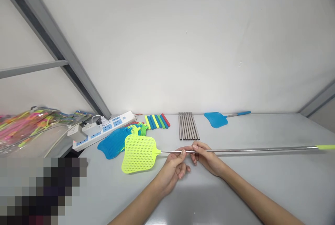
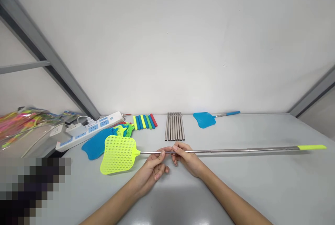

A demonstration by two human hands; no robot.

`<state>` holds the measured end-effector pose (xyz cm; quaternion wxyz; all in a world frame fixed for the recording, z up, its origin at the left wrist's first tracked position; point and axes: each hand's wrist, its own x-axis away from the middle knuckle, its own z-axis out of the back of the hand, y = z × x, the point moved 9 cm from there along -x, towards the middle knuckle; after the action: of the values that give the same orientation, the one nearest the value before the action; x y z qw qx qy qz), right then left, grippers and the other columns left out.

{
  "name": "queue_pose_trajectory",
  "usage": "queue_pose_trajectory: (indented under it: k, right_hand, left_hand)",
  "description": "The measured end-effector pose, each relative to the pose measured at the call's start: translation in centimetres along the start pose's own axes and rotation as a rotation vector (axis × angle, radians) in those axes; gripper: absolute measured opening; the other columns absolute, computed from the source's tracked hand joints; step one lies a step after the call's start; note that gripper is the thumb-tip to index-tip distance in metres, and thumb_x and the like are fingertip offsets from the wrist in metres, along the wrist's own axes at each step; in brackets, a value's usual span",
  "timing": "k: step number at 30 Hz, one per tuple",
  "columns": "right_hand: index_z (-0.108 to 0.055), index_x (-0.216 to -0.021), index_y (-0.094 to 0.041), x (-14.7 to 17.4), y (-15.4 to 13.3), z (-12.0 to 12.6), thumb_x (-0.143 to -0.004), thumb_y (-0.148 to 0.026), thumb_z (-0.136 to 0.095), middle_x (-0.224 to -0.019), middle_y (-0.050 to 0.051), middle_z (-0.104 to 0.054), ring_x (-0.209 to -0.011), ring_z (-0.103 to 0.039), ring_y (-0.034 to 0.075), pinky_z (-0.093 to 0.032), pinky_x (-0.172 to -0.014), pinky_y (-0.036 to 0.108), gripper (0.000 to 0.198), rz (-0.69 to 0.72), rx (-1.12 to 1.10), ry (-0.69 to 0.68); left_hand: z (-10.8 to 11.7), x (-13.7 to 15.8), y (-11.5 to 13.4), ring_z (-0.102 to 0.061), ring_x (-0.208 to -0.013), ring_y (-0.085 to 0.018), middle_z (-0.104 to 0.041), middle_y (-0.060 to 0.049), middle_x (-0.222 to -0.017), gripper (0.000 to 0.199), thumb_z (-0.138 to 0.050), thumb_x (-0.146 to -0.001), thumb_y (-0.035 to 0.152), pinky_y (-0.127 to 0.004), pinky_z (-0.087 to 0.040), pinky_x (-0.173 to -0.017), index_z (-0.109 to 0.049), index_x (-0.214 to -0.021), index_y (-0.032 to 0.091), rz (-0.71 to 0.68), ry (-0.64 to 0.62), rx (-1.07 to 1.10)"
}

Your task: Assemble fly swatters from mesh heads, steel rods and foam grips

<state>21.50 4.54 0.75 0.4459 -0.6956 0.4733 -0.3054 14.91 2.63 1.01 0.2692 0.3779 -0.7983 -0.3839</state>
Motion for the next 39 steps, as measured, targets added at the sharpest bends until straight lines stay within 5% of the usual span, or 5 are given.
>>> queue_pose_trajectory:
  k: [22, 33, 39]
  right_hand:
    - [-0.055, -0.058, -0.011, -0.4, 0.7, 1.4, -0.077, -0.032, -0.048, -0.055, 0.002, -0.049, -0.050, -0.047, 0.010, -0.034, -0.046, 0.023, 0.029, -0.007, 0.012, 0.082]
    - [-0.055, -0.055, -0.011, -0.3, 0.8, 1.3, -0.080, -0.035, -0.043, -0.052, 0.003, -0.050, -0.047, -0.046, 0.009, -0.034, -0.048, 0.024, 0.037, -0.048, 0.062, 0.073]
    - [-0.056, -0.056, -0.011, 0.0, 0.6, 1.1, -0.078, -0.035, -0.046, -0.055, 0.002, -0.050, -0.049, -0.046, 0.010, -0.034, -0.049, 0.024, 0.034, -0.035, 0.079, 0.040]
  left_hand:
    - [1.3, -0.4, 0.5, -0.045, -0.050, -0.007, -0.057, -0.002, -0.063, 0.026, -0.052, -0.075, 0.028, -0.023, -0.037, -0.060, -0.061, -0.094, 0.013, -0.081, 0.128, -0.021]
    - [2.6, -0.2, 0.5, -0.048, -0.045, -0.013, -0.055, -0.004, -0.050, 0.048, -0.030, -0.079, 0.047, -0.027, -0.037, -0.056, -0.060, -0.076, 0.009, -0.026, 0.234, 0.095]
    - [2.1, -0.9, 0.1, -0.047, -0.042, -0.011, -0.062, -0.008, -0.072, 0.040, -0.029, -0.081, 0.039, -0.029, -0.037, -0.054, -0.057, -0.079, 0.011, 0.025, 0.070, 0.003]
